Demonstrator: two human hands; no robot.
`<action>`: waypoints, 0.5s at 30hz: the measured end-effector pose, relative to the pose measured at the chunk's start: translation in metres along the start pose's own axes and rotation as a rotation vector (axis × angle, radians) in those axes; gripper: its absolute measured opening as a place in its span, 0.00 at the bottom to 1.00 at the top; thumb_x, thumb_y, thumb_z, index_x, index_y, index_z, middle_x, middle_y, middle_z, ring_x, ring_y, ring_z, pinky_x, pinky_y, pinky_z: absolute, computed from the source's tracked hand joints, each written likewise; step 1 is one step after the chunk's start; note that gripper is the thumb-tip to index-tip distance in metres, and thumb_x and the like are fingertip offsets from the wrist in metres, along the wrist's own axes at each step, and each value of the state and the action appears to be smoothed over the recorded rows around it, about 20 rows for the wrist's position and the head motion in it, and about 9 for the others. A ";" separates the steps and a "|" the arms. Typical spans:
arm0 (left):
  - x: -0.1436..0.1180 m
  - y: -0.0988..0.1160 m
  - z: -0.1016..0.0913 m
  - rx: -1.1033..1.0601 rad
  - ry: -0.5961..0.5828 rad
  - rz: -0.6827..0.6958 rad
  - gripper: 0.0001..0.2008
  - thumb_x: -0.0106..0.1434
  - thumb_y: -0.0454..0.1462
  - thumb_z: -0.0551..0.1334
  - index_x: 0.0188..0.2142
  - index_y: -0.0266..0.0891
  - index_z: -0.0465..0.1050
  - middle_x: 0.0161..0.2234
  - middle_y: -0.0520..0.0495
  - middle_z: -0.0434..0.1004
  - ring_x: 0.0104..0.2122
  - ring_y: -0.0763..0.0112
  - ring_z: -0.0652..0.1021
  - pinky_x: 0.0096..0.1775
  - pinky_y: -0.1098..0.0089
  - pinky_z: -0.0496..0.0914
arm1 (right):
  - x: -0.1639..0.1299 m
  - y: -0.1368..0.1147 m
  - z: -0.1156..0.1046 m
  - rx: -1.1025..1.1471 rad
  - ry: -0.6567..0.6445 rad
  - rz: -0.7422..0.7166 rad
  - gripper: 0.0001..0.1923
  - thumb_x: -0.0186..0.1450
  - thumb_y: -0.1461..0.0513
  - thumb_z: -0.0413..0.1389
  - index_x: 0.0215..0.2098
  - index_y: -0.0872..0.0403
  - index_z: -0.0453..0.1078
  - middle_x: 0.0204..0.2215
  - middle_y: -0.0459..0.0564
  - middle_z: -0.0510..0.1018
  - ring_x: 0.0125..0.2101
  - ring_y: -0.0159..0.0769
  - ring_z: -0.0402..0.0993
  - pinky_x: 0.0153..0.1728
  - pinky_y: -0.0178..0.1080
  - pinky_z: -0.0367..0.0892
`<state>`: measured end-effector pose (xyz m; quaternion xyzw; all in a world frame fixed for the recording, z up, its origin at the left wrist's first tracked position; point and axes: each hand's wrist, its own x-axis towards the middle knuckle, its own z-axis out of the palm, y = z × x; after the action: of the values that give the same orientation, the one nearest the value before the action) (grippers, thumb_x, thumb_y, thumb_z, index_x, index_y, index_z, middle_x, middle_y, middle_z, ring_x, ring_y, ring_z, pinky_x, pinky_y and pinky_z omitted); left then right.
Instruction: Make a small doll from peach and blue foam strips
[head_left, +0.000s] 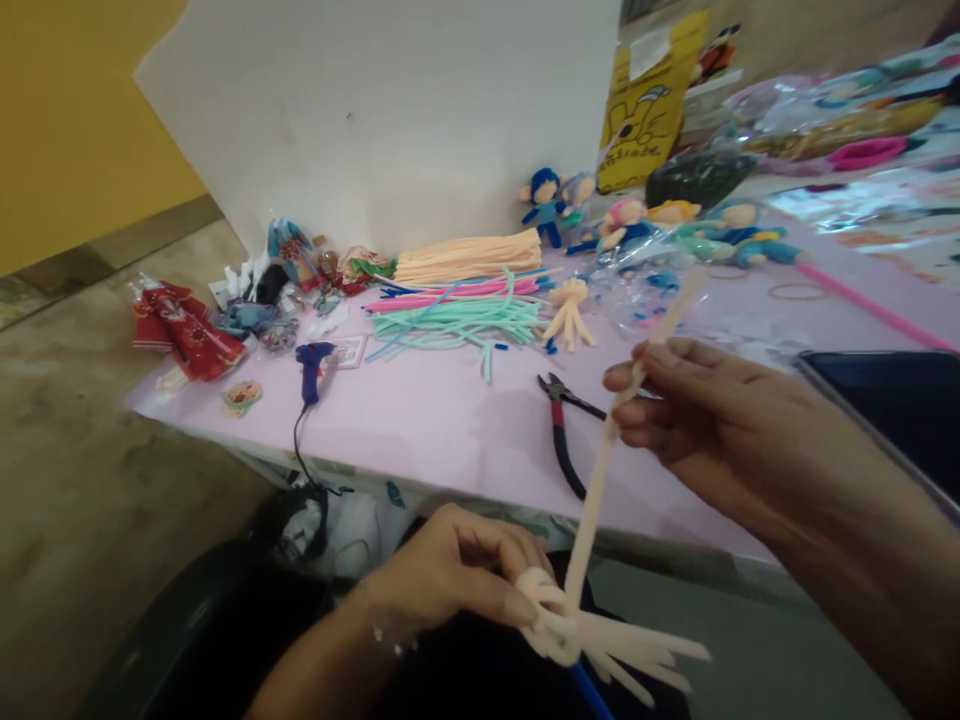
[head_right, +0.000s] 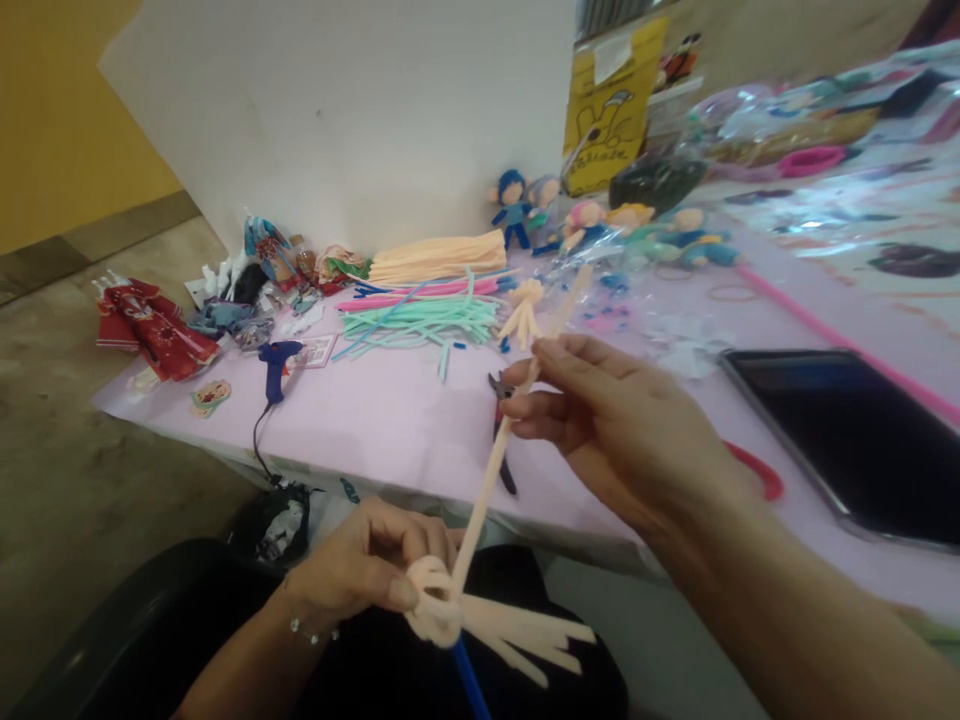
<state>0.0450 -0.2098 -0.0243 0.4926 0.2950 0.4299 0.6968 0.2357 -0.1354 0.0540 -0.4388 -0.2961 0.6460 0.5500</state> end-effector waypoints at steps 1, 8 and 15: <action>0.000 0.000 -0.001 -0.001 -0.006 0.002 0.23 0.44 0.54 0.77 0.16 0.40 0.74 0.22 0.47 0.74 0.26 0.66 0.74 0.44 0.55 0.73 | 0.002 -0.003 0.000 0.023 0.042 -0.005 0.17 0.74 0.67 0.54 0.25 0.54 0.68 0.22 0.41 0.75 0.17 0.21 0.70 0.19 0.26 0.66; 0.001 0.003 -0.002 -0.066 0.049 -0.077 0.24 0.38 0.54 0.79 0.15 0.40 0.74 0.18 0.49 0.71 0.25 0.68 0.72 0.41 0.59 0.71 | 0.008 -0.015 -0.001 0.054 0.160 -0.141 0.22 0.76 0.66 0.51 0.22 0.54 0.66 0.23 0.41 0.73 0.19 0.19 0.69 0.31 0.28 0.71; 0.001 0.007 -0.010 -0.086 0.205 -0.065 0.24 0.36 0.53 0.80 0.16 0.38 0.74 0.20 0.50 0.73 0.23 0.70 0.73 0.39 0.60 0.72 | 0.016 -0.001 -0.035 -0.782 -0.099 -0.323 0.16 0.59 0.45 0.67 0.33 0.48 0.79 0.29 0.49 0.83 0.22 0.35 0.76 0.23 0.37 0.69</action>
<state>0.0355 -0.2033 -0.0215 0.4060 0.3619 0.4676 0.6968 0.2678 -0.1229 0.0357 -0.5307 -0.6099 0.4108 0.4214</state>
